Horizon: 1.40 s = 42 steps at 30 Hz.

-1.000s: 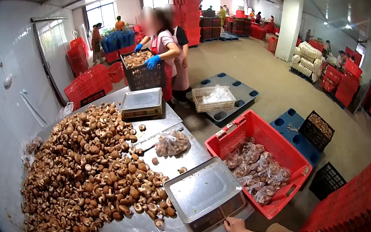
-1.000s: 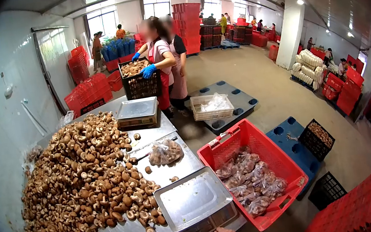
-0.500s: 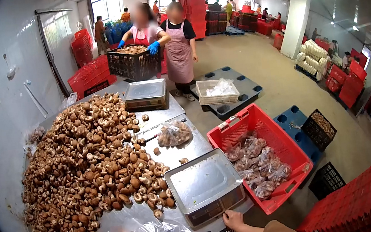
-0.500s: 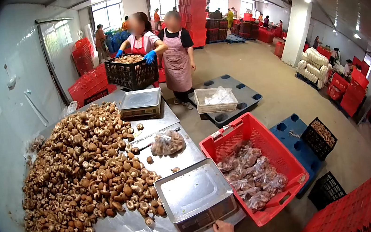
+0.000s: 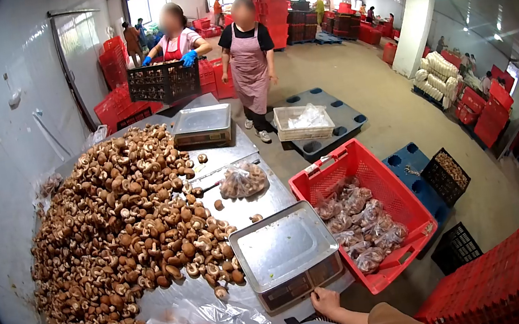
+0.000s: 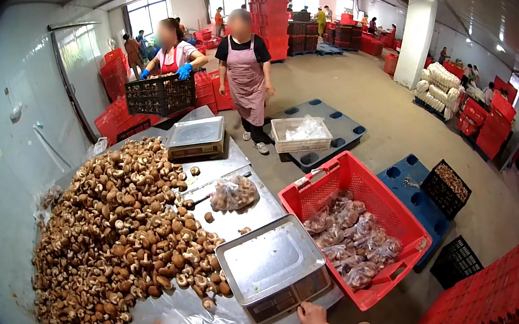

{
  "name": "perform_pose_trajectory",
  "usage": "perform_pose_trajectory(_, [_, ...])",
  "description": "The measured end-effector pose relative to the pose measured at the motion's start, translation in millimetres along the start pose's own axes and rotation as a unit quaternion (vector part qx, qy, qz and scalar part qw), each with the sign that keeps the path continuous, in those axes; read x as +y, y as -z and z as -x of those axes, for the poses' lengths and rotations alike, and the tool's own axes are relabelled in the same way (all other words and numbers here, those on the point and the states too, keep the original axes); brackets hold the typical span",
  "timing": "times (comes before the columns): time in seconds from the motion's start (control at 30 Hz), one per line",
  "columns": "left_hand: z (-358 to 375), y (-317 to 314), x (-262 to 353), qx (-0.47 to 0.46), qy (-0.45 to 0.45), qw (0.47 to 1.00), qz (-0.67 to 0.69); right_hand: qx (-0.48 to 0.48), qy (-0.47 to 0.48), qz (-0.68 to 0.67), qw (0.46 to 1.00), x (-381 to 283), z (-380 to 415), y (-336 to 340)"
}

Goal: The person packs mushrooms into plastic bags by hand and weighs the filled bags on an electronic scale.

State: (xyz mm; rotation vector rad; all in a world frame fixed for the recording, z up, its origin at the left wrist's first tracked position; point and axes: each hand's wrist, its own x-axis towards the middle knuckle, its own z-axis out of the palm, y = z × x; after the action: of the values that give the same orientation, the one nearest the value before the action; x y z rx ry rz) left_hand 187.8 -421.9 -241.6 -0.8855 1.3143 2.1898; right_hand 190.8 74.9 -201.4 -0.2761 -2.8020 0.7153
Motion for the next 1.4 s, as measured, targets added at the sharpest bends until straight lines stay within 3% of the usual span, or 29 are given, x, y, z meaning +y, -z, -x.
perform_pose_trajectory(0.63, [10, -11, 1, 0.047, 0.009, 0.999, 0.016, -0.002, 0.017, 0.018, 1.0, 0, -1, 0])
perform_pose_trajectory(0.7, [13, -15, 3, 0.012, -0.03, 0.999, 0.002, -0.003, 0.01, 0.016, 1.0, 2, -1, -1])
perform_pose_trajectory(0.73, [10, -18, 0, 0.054, -0.04, 0.998, -0.008, -0.008, 0.009, 0.011, 1.0, 0, -1, 1])
perform_pose_trajectory(0.83, [2, -11, -4, 0.059, -0.055, 0.997, -0.012, -0.004, 0.001, 0.006, 1.0, -3, 0, 3])
perform_pose_trajectory(1.07, [6, -12, -2, 0.065, -0.018, 0.998, -0.016, -0.009, -0.019, 0.006, 1.0, -3, 2, 2])
perform_pose_trajectory(1.3, [24, -53, 0, 0.141, -0.097, 0.984, -0.055, -0.041, -0.029, -0.03, 0.998, 0, 0, 8])
perform_pose_trajectory(1.4, [41, -83, 1, 0.165, -0.189, 0.96, -0.123, -0.115, -0.023, -0.1, 0.988, 3, -4, 21])
